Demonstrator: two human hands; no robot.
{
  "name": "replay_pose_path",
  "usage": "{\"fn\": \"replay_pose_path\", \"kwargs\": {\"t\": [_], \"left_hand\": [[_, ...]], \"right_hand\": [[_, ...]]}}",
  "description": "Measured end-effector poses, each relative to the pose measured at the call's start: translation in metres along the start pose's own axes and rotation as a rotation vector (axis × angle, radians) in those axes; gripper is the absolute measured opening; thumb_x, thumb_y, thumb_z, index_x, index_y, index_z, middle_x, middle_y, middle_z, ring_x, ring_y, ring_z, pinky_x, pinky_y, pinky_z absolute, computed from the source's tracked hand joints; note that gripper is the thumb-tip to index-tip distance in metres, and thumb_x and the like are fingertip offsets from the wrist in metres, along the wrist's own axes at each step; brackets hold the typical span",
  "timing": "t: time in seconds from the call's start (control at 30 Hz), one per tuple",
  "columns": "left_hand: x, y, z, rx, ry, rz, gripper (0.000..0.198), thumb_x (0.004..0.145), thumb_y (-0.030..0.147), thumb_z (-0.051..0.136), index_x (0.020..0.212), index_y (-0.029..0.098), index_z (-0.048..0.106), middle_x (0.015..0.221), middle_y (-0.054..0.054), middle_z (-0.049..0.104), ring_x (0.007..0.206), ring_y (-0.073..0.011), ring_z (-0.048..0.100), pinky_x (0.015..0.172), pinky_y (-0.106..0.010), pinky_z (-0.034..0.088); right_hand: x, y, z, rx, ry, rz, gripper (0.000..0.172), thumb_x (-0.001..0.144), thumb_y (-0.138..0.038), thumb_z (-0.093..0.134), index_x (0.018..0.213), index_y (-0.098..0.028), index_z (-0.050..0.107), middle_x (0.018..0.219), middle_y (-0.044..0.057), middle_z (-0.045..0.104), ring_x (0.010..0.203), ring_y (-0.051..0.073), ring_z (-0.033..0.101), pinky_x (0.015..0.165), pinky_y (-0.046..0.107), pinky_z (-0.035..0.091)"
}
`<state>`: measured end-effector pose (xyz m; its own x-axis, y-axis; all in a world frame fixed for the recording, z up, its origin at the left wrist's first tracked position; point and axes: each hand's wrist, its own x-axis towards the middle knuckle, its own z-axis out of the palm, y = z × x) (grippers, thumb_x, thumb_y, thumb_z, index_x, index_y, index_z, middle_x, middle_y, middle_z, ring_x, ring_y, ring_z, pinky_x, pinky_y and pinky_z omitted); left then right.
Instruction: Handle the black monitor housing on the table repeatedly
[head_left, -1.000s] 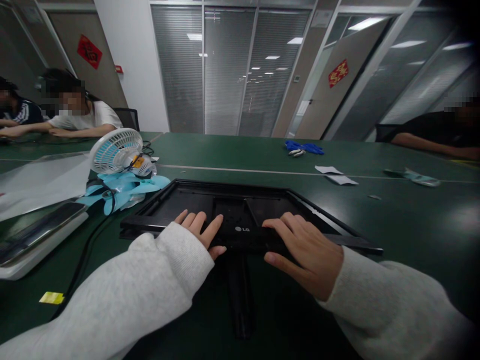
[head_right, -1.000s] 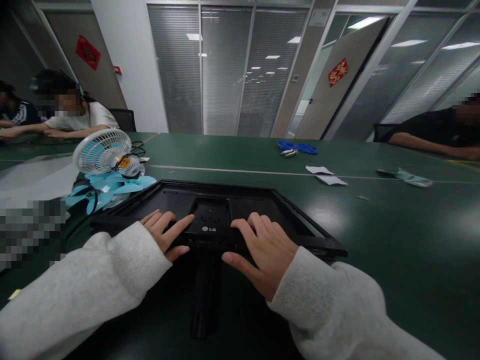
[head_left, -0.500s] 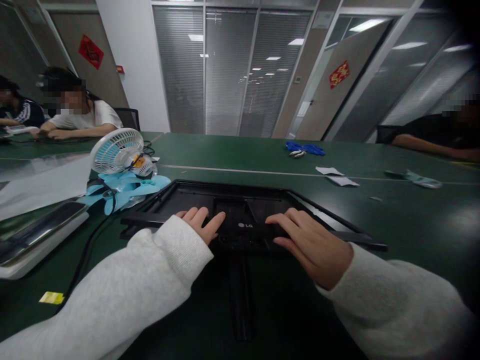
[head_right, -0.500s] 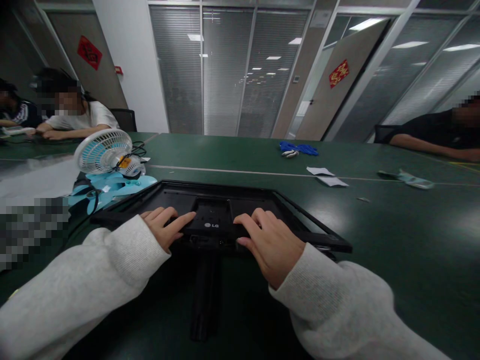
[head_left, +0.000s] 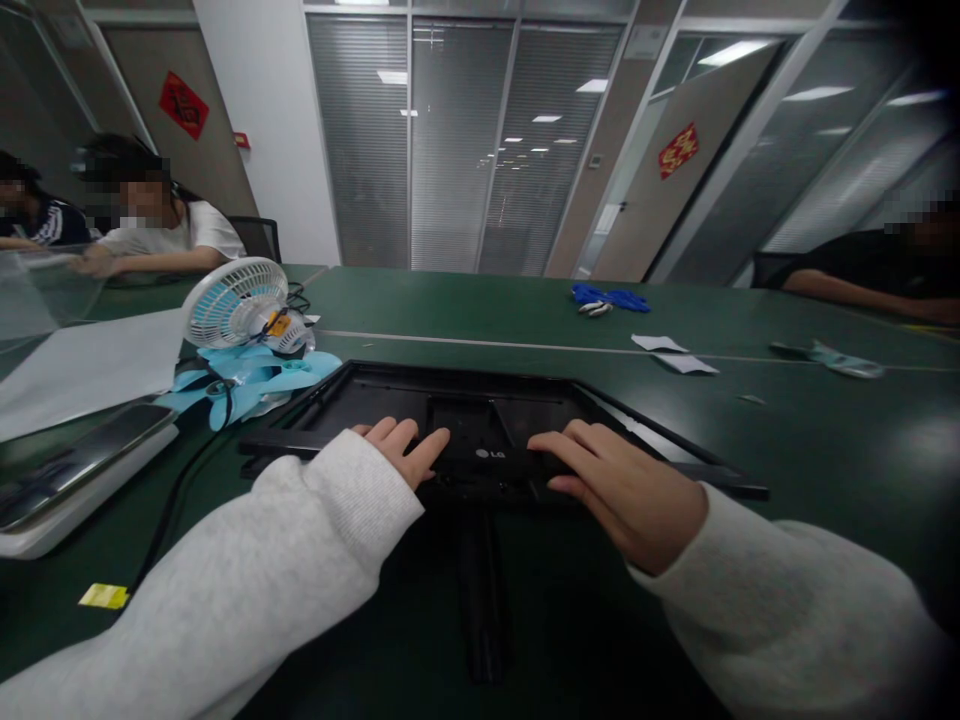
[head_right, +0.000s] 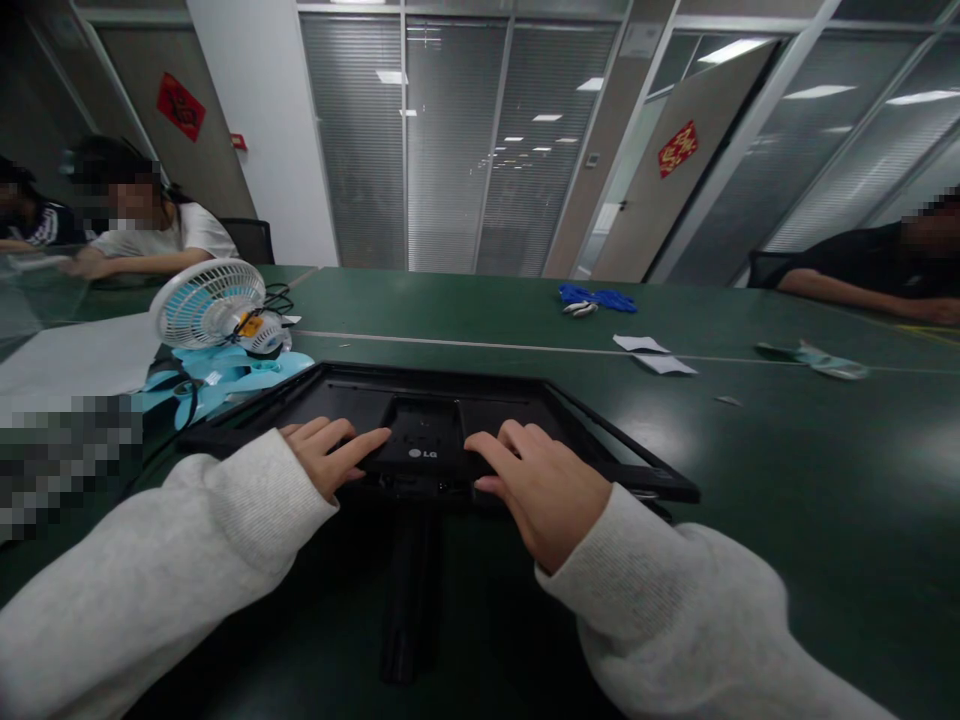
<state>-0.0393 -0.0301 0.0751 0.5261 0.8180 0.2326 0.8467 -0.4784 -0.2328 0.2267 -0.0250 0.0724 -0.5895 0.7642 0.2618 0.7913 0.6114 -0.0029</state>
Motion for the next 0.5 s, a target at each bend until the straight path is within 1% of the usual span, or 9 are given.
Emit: {"fn": "replay_pose_path", "kwargs": {"t": [0.23,0.37,0.5], "left_hand": [[0.0013,-0.0022,-0.0017,0.016,-0.034,0.01,0.038,0.089,0.021,0.054,0.126,0.025,0.052,0.098,-0.005,0.062,0.082,-0.0226,0.058,0.06,-0.029,0.042],[0.0016,-0.0007,-0.0016,0.016,-0.044,0.009,0.038,0.089,0.021,0.053,0.126,0.026,0.052,0.098,-0.005,0.062,0.082,-0.0223,0.058,0.06,-0.028,0.042],[0.0014,0.0011,-0.0009,0.005,-0.064,0.012,0.037,0.089,0.021,0.054,0.126,0.026,0.052,0.099,-0.005,0.062,0.082,-0.0233,0.058,0.06,-0.03,0.043]], "right_hand": [[0.0001,0.0016,0.0071,-0.092,0.013,-0.01,0.031,0.092,-0.029,0.033,0.118,-0.025,0.049,0.095,0.006,0.054,0.074,0.019,0.05,0.061,0.033,0.045],[-0.0005,-0.0011,0.0041,-0.104,-0.012,0.007,0.031,0.092,-0.028,0.035,0.119,-0.026,0.049,0.097,0.005,0.054,0.077,0.019,0.052,0.062,0.033,0.046],[-0.002,-0.0039,0.0009,-0.084,-0.041,0.028,0.031,0.091,-0.029,0.036,0.119,-0.027,0.05,0.098,0.006,0.055,0.077,0.018,0.053,0.059,0.031,0.046]]}}
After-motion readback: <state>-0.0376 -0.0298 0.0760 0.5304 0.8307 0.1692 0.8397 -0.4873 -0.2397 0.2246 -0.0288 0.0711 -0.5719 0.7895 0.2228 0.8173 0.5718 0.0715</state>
